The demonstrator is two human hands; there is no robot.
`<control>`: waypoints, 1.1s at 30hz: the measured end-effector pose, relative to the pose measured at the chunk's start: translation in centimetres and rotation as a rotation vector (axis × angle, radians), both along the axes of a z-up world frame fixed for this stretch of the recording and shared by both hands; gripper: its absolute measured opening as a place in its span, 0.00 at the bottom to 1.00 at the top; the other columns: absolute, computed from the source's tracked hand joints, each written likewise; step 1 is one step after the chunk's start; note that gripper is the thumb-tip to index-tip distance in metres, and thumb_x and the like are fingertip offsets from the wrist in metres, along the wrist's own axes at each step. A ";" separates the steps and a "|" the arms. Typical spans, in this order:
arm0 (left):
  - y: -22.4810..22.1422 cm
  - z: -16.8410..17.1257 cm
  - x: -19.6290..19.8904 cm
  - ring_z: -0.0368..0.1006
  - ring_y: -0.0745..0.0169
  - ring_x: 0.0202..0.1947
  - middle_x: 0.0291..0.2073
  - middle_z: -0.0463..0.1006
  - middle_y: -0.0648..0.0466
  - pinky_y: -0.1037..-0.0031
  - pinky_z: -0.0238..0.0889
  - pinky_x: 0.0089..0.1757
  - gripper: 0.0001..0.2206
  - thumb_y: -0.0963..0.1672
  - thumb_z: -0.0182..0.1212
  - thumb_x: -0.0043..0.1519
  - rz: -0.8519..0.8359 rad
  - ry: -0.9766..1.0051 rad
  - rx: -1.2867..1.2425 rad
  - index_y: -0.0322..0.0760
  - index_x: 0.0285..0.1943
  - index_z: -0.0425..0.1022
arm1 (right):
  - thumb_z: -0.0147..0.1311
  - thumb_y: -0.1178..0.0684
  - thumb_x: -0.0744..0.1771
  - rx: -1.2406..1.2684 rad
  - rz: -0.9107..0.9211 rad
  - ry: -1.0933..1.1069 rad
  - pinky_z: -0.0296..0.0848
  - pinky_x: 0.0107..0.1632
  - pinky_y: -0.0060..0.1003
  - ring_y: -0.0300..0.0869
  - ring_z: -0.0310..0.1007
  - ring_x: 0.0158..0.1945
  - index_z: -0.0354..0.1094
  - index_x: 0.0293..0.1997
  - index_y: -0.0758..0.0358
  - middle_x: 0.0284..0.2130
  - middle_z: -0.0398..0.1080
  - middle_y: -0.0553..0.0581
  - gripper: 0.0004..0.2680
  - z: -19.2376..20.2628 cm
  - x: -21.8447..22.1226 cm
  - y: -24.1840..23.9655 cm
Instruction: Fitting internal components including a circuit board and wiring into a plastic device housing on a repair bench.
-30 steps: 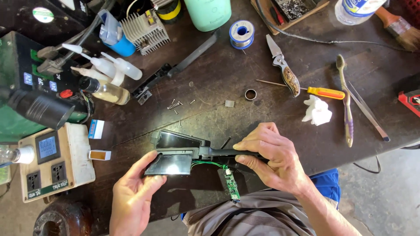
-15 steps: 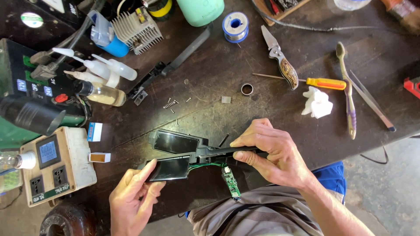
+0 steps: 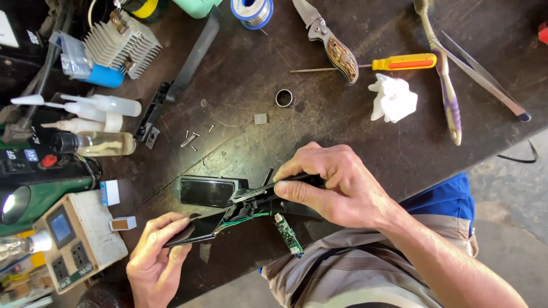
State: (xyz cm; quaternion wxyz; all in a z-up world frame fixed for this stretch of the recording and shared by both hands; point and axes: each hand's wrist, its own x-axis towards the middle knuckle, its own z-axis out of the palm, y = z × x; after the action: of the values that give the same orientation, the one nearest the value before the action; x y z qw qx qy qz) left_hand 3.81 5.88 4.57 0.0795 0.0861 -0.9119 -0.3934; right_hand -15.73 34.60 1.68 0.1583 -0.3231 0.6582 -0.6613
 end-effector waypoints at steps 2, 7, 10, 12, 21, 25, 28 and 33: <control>0.3 0.1 -0.1 0.76 0.54 0.53 0.50 0.76 0.39 0.77 0.75 0.50 0.13 0.38 0.60 0.60 0.044 -0.011 0.035 0.25 0.53 0.77 | 0.58 0.51 0.67 0.006 -0.013 -0.072 0.72 0.42 0.33 0.37 0.78 0.33 0.77 0.35 0.58 0.29 0.80 0.49 0.05 0.0 -0.1 -0.1; 0.9 0.3 -0.4 0.73 0.54 0.47 0.49 0.76 0.37 0.76 0.77 0.36 0.14 0.41 0.49 0.64 0.065 0.022 0.131 0.24 0.51 0.77 | 0.58 0.50 0.66 0.021 -0.015 -0.142 0.74 0.38 0.31 0.35 0.77 0.35 0.78 0.34 0.57 0.30 0.81 0.48 0.06 0.3 -0.3 0.1; 0.8 0.3 0.0 0.73 0.54 0.47 0.48 0.76 0.37 0.76 0.75 0.32 0.15 0.42 0.48 0.65 0.109 0.035 0.179 0.24 0.51 0.77 | 0.58 0.50 0.66 0.022 -0.005 -0.171 0.74 0.39 0.30 0.34 0.78 0.35 0.78 0.35 0.57 0.30 0.81 0.47 0.06 0.6 -0.4 0.1; 0.6 0.3 0.2 0.73 0.53 0.48 0.48 0.76 0.37 0.76 0.73 0.32 0.15 0.40 0.49 0.62 0.144 0.034 0.227 0.23 0.51 0.77 | 0.58 0.50 0.66 0.026 -0.002 -0.183 0.74 0.38 0.30 0.34 0.78 0.35 0.79 0.34 0.57 0.29 0.81 0.47 0.05 0.7 -0.5 0.1; 0.6 -0.3 0.3 0.71 0.46 0.56 0.51 0.74 0.36 0.65 0.69 0.55 0.20 0.38 0.52 0.54 0.225 0.053 0.319 0.16 0.55 0.74 | 0.57 0.52 0.67 -0.094 -0.005 0.029 0.72 0.42 0.35 0.41 0.77 0.33 0.76 0.39 0.63 0.31 0.79 0.51 0.06 0.3 -0.4 0.0; 0.6 -0.4 0.1 0.73 0.48 0.55 0.50 0.77 0.38 0.68 0.69 0.54 0.21 0.37 0.47 0.52 0.198 0.020 0.263 0.19 0.54 0.75 | 0.56 0.53 0.67 -0.090 0.001 0.022 0.70 0.41 0.34 0.39 0.75 0.30 0.75 0.37 0.61 0.28 0.78 0.49 0.05 0.5 -0.4 0.0; 0.5 -1.0 0.2 0.74 0.51 0.53 0.49 0.76 0.39 0.72 0.72 0.45 0.18 0.37 0.47 0.56 0.183 0.013 0.325 0.20 0.53 0.76 | 0.56 0.53 0.67 -0.106 0.006 0.007 0.69 0.41 0.34 0.38 0.71 0.27 0.76 0.39 0.60 0.28 0.78 0.48 0.04 0.5 -0.3 0.0; 0.7 -0.9 -0.1 0.73 0.53 0.49 0.51 0.75 0.38 0.76 0.70 0.34 0.17 0.42 0.51 0.64 0.151 0.017 0.483 0.19 0.55 0.75 | 0.56 0.53 0.68 -0.124 -0.005 0.015 0.68 0.42 0.34 0.37 0.69 0.25 0.75 0.39 0.60 0.28 0.79 0.47 0.04 0.5 -0.3 -0.1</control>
State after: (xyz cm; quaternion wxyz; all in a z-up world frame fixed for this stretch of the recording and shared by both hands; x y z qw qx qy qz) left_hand 3.68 6.55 3.63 0.0937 0.1673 -0.7815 -0.5937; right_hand -16.04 34.52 2.14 0.1314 -0.3354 0.6179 -0.6989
